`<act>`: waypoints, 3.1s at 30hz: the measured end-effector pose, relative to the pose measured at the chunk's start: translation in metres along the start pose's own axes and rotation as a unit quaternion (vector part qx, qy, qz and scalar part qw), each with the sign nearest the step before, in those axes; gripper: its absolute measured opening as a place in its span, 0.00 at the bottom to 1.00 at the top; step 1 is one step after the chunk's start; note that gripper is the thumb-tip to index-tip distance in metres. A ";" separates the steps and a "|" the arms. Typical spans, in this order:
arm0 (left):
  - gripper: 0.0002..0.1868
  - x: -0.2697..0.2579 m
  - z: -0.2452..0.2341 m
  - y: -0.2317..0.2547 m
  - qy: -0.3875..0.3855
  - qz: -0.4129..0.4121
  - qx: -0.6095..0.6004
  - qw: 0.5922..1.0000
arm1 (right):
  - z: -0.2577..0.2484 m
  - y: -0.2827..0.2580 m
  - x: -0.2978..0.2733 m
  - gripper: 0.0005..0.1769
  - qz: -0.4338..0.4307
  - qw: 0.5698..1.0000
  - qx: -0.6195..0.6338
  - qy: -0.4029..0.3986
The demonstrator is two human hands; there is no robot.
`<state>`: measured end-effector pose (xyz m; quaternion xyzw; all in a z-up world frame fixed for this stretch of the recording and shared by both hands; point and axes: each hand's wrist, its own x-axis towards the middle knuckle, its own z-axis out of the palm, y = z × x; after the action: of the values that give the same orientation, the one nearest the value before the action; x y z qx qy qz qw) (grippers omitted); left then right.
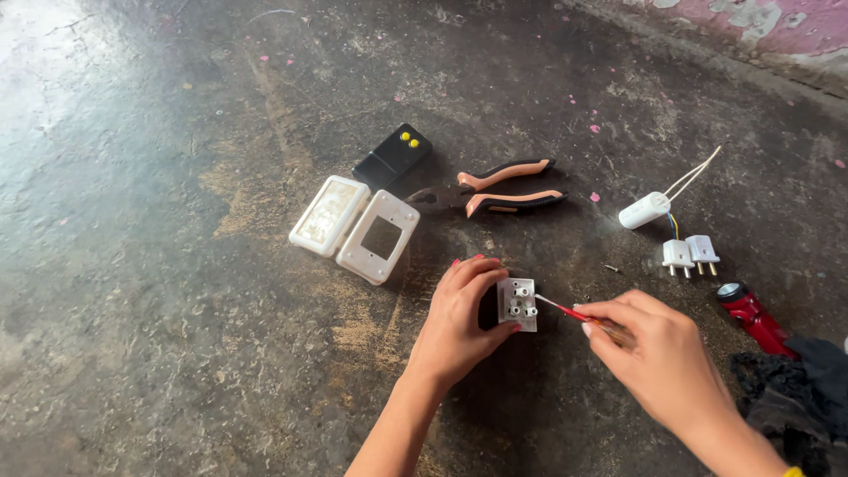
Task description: The person assembles a white electrical socket by inserting the internal module into the housing, securing it with screws using a screwdriver, and closing the cover. Tools and parts are laid out on the floor during the process.
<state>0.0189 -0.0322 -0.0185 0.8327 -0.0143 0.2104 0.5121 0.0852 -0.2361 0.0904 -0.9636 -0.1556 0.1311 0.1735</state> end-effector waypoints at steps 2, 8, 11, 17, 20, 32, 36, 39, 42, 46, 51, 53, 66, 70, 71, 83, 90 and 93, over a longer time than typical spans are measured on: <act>0.30 -0.002 0.003 -0.002 0.000 0.006 0.024 1.000 | -0.010 -0.016 0.004 0.15 -0.034 0.999 -0.037 -0.015; 0.25 -0.002 0.009 -0.011 0.010 0.012 0.032 0.999 | -0.020 -0.043 0.011 0.14 -0.118 0.986 -0.111 -0.038; 0.24 -0.003 0.010 -0.010 0.013 0.009 0.032 0.999 | -0.016 -0.046 0.013 0.13 -0.158 0.977 -0.140 -0.036; 0.24 -0.001 0.008 -0.006 0.004 -0.008 0.033 0.999 | -0.017 -0.052 0.017 0.13 -0.154 0.971 -0.171 -0.064; 0.24 0.000 0.007 -0.004 0.000 -0.015 0.037 0.999 | -0.023 -0.059 0.026 0.11 -0.233 0.948 -0.201 -0.082; 0.24 0.000 0.011 -0.007 0.010 -0.024 0.017 1.000 | -0.026 -0.078 0.052 0.16 -0.273 0.881 -0.342 -0.178; 0.24 -0.001 0.012 -0.008 0.030 -0.013 0.014 0.999 | -0.025 -0.076 0.049 0.07 -0.347 0.877 -0.304 -0.134; 0.24 0.000 0.011 -0.007 0.018 -0.026 0.015 0.999 | -0.020 -0.080 0.052 0.06 -0.385 0.852 -0.334 -0.117; 0.26 0.001 0.010 -0.006 0.011 -0.040 0.011 0.999 | -0.015 -0.089 0.056 0.02 -0.389 0.840 -0.361 -0.112; 0.26 0.000 0.010 -0.008 0.010 -0.032 0.010 0.999 | -0.010 -0.100 0.055 0.08 -0.336 0.866 -0.347 -0.132; 0.25 0.002 0.010 -0.010 0.017 -0.026 0.011 0.999 | -0.015 -0.095 0.050 0.07 -0.291 0.897 -0.311 -0.119; 0.32 0.005 0.009 -0.010 -0.012 -0.038 -0.001 0.999 | -0.016 -0.090 0.049 0.04 -0.285 0.906 -0.296 -0.098; 0.29 0.012 -0.102 0.063 -0.033 -0.004 0.019 0.999 | 0.011 -0.064 0.045 0.02 -0.304 0.904 -0.299 0.023; 0.26 0.020 -0.131 0.101 -0.013 -0.027 0.020 0.999 | 0.013 -0.054 0.042 0.02 -0.289 0.921 -0.257 0.049; 0.26 0.018 -0.134 0.107 -0.018 -0.045 0.022 0.999 | 0.012 -0.051 0.041 0.03 -0.271 0.930 -0.244 0.035; 0.28 0.082 -0.177 0.110 -0.465 -0.121 0.172 0.860 | -0.017 -0.054 0.037 0.03 -0.227 0.959 -0.160 -0.062; 0.27 0.061 -0.088 0.051 -0.312 -0.131 0.264 0.903 | -0.023 -0.056 0.054 0.07 -0.283 0.938 -0.177 -0.091; 0.38 0.034 -0.031 0.031 -0.155 -0.095 0.196 0.964 | -0.026 -0.056 0.055 0.07 -0.278 0.933 -0.196 -0.119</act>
<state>0.0316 -0.0134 0.0319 0.9365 0.0272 0.0278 0.3484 0.1292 -0.1745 0.1244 -0.8741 -0.4592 0.1581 -0.0094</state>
